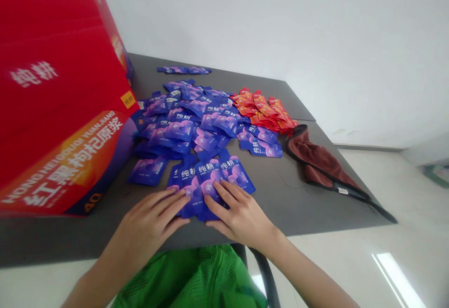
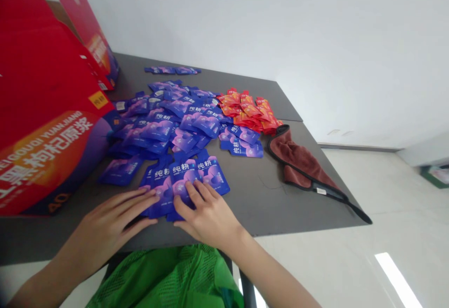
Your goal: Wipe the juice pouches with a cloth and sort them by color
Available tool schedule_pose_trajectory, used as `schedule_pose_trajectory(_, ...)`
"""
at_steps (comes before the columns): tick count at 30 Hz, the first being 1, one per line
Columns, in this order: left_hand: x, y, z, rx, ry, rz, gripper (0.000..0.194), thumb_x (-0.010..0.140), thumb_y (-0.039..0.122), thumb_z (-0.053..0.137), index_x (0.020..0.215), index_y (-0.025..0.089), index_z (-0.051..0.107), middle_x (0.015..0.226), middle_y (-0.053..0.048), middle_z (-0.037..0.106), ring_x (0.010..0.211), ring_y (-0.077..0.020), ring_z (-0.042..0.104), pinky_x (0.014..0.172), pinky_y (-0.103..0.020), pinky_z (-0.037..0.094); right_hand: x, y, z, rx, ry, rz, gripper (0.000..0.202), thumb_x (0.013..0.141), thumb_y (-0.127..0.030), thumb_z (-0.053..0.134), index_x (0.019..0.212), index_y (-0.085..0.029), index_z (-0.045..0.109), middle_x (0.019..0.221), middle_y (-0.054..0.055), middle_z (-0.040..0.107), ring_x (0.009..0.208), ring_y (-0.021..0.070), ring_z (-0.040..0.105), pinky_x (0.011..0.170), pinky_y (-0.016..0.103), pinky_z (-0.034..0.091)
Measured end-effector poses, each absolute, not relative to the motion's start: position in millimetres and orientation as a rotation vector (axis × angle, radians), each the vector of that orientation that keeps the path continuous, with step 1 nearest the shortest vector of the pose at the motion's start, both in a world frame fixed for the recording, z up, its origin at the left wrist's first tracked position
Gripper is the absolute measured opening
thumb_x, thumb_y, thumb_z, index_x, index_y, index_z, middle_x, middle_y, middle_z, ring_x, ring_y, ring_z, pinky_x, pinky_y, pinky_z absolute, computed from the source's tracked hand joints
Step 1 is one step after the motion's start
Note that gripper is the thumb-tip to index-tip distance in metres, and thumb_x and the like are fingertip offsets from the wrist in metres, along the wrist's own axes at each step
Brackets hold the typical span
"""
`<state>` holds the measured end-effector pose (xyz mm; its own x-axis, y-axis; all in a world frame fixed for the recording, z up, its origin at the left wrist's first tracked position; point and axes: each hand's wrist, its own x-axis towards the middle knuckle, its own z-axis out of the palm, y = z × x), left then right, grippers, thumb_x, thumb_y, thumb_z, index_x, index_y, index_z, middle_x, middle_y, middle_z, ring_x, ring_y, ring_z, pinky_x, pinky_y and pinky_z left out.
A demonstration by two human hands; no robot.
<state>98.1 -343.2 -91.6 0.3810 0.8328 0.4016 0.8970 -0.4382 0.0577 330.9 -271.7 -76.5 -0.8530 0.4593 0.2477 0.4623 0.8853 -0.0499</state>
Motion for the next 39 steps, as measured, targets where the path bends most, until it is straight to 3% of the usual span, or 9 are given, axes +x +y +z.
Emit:
schedule_pose_trajectory(3, 90.0, -341.8, -92.6, -2.496, -1.589, -0.541, 0.043, 0.092, 0.043, 0.039, 0.122, 0.017, 0.056, 0.122, -0.007, 0.062, 0.111, -0.0232, 0.058, 0.095, -0.040, 0.046, 315.1, -270.6, -78.2, -0.763, -2.773, -0.134, 0.043, 0.093, -0.043, 0.040, 0.124, -0.016, 0.050, 0.130, 0.023, 0.049, 0.121, 0.0338, 0.046, 0.092, 0.049, 0.046)
schedule_pose_trajectory(8, 82.4, -325.4, -90.7, -2.474, -1.699, -0.537, 0.045, 0.090, 0.047, 0.042, 0.120, 0.017, 0.058, 0.121, -0.008, 0.063, 0.111, -0.0234, 0.058, 0.096, -0.040, 0.045, 298.7, -258.3, -74.2, -0.810, -2.800, -0.155, 0.043, 0.094, -0.044, 0.035, 0.124, -0.017, 0.048, 0.131, 0.022, 0.047, 0.121, 0.0339, 0.044, 0.082, 0.044, 0.051)
schedule_pose_trajectory(15, 89.1, -303.8, -78.8, -2.464, -1.725, -0.415, 0.048, 0.093, 0.048, 0.034, 0.116, 0.016, 0.060, 0.117, -0.010, 0.065, 0.107, -0.0251, 0.060, 0.095, -0.044, 0.043, 291.3, -230.2, -72.2, -0.730, -2.826, -0.298, 0.039, 0.093, -0.043, 0.040, 0.118, -0.014, 0.050, 0.126, 0.022, 0.050, 0.116, 0.0286, 0.048, 0.093, 0.044, 0.044)
schedule_pose_trajectory(23, 97.2, -272.6, -75.1, -2.441, -1.731, -0.334, 0.040, 0.093, 0.034, 0.040, 0.118, 0.009, 0.058, 0.119, -0.015, 0.063, 0.104, -0.0273, 0.061, 0.094, -0.044, 0.043, 288.4, -192.0, -76.4, -0.675, -2.815, -0.318, 0.035, 0.094, -0.037, 0.037, 0.119, -0.015, 0.050, 0.127, 0.020, 0.049, 0.115, 0.0259, 0.048, 0.096, 0.040, 0.043)
schedule_pose_trajectory(30, 101.7, -258.8, -75.6, -2.398, -1.749, -0.344, 0.040, 0.092, 0.035, 0.041, 0.117, 0.008, 0.057, 0.117, -0.016, 0.063, 0.103, -0.0272, 0.060, 0.089, -0.040, 0.046, 288.2, -181.0, -79.2, -0.744, -2.775, -0.290, 0.035, 0.094, -0.033, 0.038, 0.122, -0.015, 0.050, 0.130, 0.018, 0.047, 0.121, 0.0259, 0.044, 0.100, 0.039, 0.041)
schedule_pose_trajectory(36, 99.8, -266.5, -82.1, -2.407, -1.719, -0.374, 0.041, 0.094, 0.033, 0.035, 0.116, 0.009, 0.059, 0.117, -0.016, 0.064, 0.108, -0.0275, 0.060, 0.093, -0.041, 0.045, 296.1, -202.0, -77.4, -0.800, -2.798, -0.294, 0.032, 0.095, -0.024, 0.035, 0.123, -0.016, 0.049, 0.122, 0.017, 0.054, 0.104, 0.0223, 0.055, 0.083, 0.037, 0.051)
schedule_pose_trajectory(39, 96.5, -289.1, -89.8, -2.463, -1.664, -0.443, 0.040, 0.094, 0.035, 0.034, 0.115, 0.013, 0.061, 0.118, -0.012, 0.064, 0.109, -0.0257, 0.060, 0.097, -0.042, 0.042, 305.0, -226.2, -78.9, -0.756, -2.774, -0.349, 0.033, 0.094, -0.022, 0.038, 0.124, -0.014, 0.048, 0.124, 0.018, 0.053, 0.106, 0.0223, 0.054, 0.086, 0.034, 0.050)
